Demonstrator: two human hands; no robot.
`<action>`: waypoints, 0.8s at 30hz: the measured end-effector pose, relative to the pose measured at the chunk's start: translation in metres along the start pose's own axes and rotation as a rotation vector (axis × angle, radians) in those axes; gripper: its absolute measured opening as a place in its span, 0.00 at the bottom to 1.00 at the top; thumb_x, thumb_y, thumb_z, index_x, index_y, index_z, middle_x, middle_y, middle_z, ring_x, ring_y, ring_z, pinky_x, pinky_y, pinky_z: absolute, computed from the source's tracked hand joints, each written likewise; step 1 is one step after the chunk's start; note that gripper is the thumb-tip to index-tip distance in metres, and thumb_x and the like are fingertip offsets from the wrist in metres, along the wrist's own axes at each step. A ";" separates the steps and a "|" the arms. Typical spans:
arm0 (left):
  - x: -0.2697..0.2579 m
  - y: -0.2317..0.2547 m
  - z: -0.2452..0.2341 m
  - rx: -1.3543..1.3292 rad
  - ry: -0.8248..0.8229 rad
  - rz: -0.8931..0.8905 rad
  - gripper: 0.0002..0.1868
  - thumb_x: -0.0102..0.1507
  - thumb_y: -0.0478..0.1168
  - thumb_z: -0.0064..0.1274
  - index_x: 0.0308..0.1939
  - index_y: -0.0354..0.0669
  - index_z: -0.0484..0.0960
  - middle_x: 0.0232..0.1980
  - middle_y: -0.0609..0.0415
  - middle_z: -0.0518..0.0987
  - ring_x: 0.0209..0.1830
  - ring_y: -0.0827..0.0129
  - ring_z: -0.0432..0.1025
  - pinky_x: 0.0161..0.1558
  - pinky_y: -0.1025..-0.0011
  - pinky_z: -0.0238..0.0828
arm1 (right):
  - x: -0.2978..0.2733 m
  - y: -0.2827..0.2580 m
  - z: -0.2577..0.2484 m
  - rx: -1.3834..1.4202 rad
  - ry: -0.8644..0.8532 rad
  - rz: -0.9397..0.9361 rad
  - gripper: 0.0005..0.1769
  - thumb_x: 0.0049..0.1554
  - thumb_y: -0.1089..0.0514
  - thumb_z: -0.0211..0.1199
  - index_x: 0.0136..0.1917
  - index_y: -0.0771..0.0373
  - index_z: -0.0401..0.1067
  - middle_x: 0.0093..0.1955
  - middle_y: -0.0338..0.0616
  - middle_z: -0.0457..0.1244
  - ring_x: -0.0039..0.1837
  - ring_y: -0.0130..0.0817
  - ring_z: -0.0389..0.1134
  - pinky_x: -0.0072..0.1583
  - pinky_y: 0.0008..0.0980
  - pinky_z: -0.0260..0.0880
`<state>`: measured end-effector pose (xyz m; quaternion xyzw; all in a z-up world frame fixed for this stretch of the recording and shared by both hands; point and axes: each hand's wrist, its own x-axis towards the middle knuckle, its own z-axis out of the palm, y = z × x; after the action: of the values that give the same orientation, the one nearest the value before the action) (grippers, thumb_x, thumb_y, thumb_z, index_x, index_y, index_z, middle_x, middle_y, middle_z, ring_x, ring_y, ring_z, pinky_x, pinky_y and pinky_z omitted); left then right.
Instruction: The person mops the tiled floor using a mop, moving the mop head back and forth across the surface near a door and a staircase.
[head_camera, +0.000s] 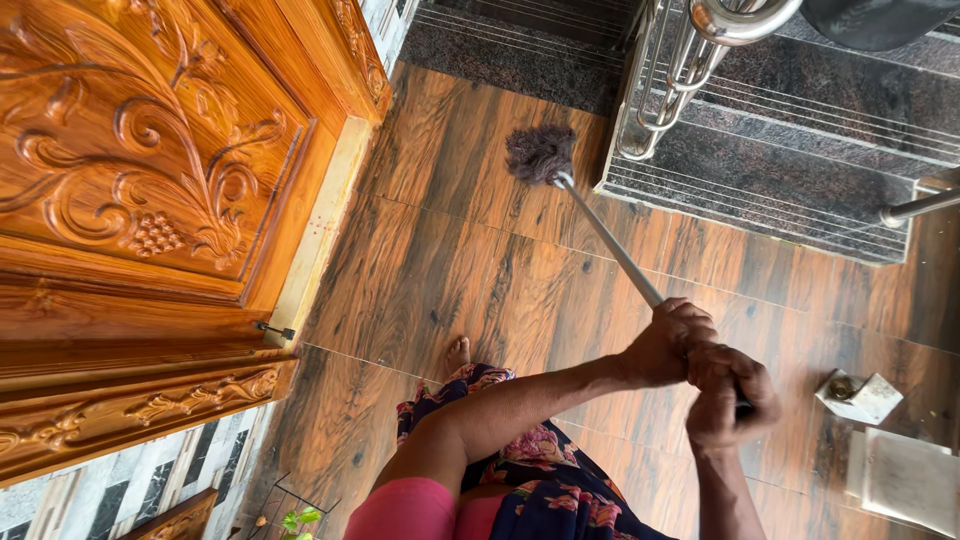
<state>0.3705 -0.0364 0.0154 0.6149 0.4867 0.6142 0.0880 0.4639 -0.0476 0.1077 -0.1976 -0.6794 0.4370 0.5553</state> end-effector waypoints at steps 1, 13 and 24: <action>-0.001 -0.009 0.001 0.000 -0.006 -0.001 0.07 0.57 0.41 0.55 0.30 0.53 0.71 0.35 0.64 0.72 0.49 0.65 0.71 0.65 0.55 0.57 | -0.001 0.006 0.005 -0.059 0.022 -0.004 0.11 0.64 0.75 0.46 0.48 0.75 0.71 0.36 0.48 0.66 0.33 0.24 0.63 0.38 0.26 0.64; -0.058 -0.123 -0.026 0.117 -0.248 -0.011 0.19 0.59 0.52 0.61 0.22 0.56 0.67 0.27 0.66 0.69 0.35 0.71 0.66 0.53 0.64 0.62 | -0.062 0.103 0.038 -0.249 -0.158 0.121 0.09 0.63 0.72 0.51 0.49 0.72 0.73 0.35 0.42 0.62 0.39 0.23 0.63 0.41 0.26 0.63; -0.108 0.008 -0.041 0.093 -0.228 0.102 0.19 0.61 0.55 0.59 0.26 0.51 0.71 0.27 0.59 0.72 0.31 0.67 0.71 0.49 0.61 0.69 | -0.128 -0.046 0.052 -0.261 0.087 0.077 0.10 0.64 0.75 0.46 0.50 0.76 0.69 0.40 0.51 0.66 0.39 0.30 0.66 0.37 0.26 0.66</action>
<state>0.3647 -0.1366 -0.0415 0.7083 0.4694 0.5207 0.0827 0.4651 -0.1885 0.0706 -0.3128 -0.6977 0.3572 0.5365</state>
